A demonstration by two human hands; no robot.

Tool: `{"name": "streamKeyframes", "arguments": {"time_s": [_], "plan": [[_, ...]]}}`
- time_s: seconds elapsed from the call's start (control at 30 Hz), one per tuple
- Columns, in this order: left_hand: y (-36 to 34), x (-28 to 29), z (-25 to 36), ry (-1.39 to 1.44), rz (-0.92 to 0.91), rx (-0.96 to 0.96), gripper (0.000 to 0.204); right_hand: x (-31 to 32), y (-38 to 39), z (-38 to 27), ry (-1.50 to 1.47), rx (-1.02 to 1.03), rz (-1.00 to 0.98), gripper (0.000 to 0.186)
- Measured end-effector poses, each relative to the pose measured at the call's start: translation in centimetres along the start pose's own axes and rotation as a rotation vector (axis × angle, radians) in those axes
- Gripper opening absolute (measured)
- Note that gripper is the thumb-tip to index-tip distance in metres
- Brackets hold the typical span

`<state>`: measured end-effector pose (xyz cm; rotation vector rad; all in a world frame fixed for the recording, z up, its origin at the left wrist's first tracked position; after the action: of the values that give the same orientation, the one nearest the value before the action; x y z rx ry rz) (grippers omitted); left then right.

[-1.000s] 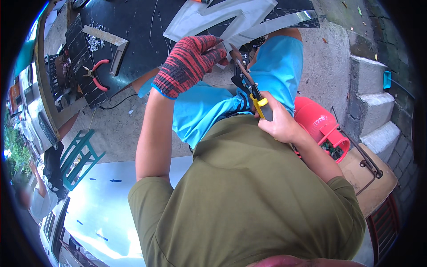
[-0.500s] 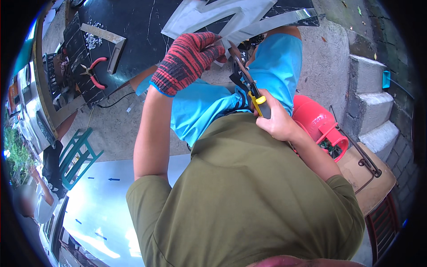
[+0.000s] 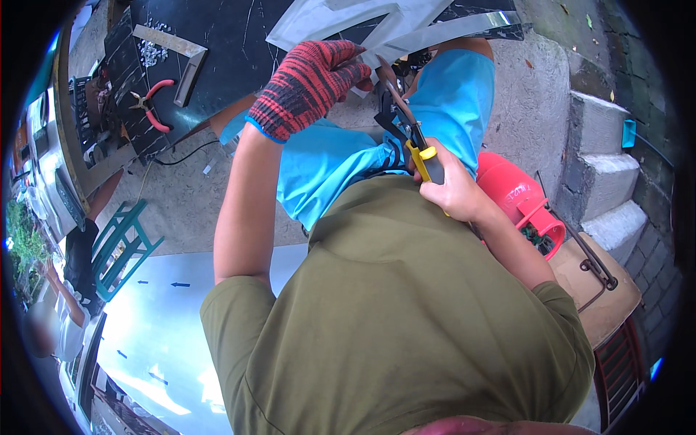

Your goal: The recorder is fabricating a sign by applying vinyl or a similar material to a metal letter.

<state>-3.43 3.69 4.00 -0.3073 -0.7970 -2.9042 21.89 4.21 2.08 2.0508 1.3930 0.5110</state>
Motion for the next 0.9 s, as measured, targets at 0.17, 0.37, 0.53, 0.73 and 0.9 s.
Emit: {"name": "streamKeyframes", "arguments": {"time_s": [0.17,0.37,0.53,0.73,0.9], "plan": [[0.07,0.08,0.07,0.003,0.002,-0.057,0.031,-0.1,0.02,-0.25,-0.004,0.007,-0.011,0.061],[0.15,-0.14,0.17,0.008,0.004,-0.041,0.03,-0.07,0.16,0.31,0.029,0.016,0.02,0.061],[0.1,-0.02,0.56,-0.001,0.001,-0.107,0.029,-0.12,0.08,-0.09,0.061,0.044,0.039,0.062],[-0.07,0.1,0.4,-0.016,-0.008,-0.107,0.029,0.09,-0.15,-0.25,0.064,0.051,0.043,0.062],[0.07,-0.14,0.61,-0.026,-0.022,-0.044,0.03,0.18,0.0,-0.64,0.069,0.054,0.054,0.061]]}}
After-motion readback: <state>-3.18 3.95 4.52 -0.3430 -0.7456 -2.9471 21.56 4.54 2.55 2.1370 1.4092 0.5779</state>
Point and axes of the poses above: each hand's wrist, its own y-axis away from the middle knuckle, its own x-axis out of the back of the hand, z = x × y, the point moved 9 cm from there along -y, towards the middle knuckle, and after that the axes turned 2 degrees about -y, right-handed, at the moved point
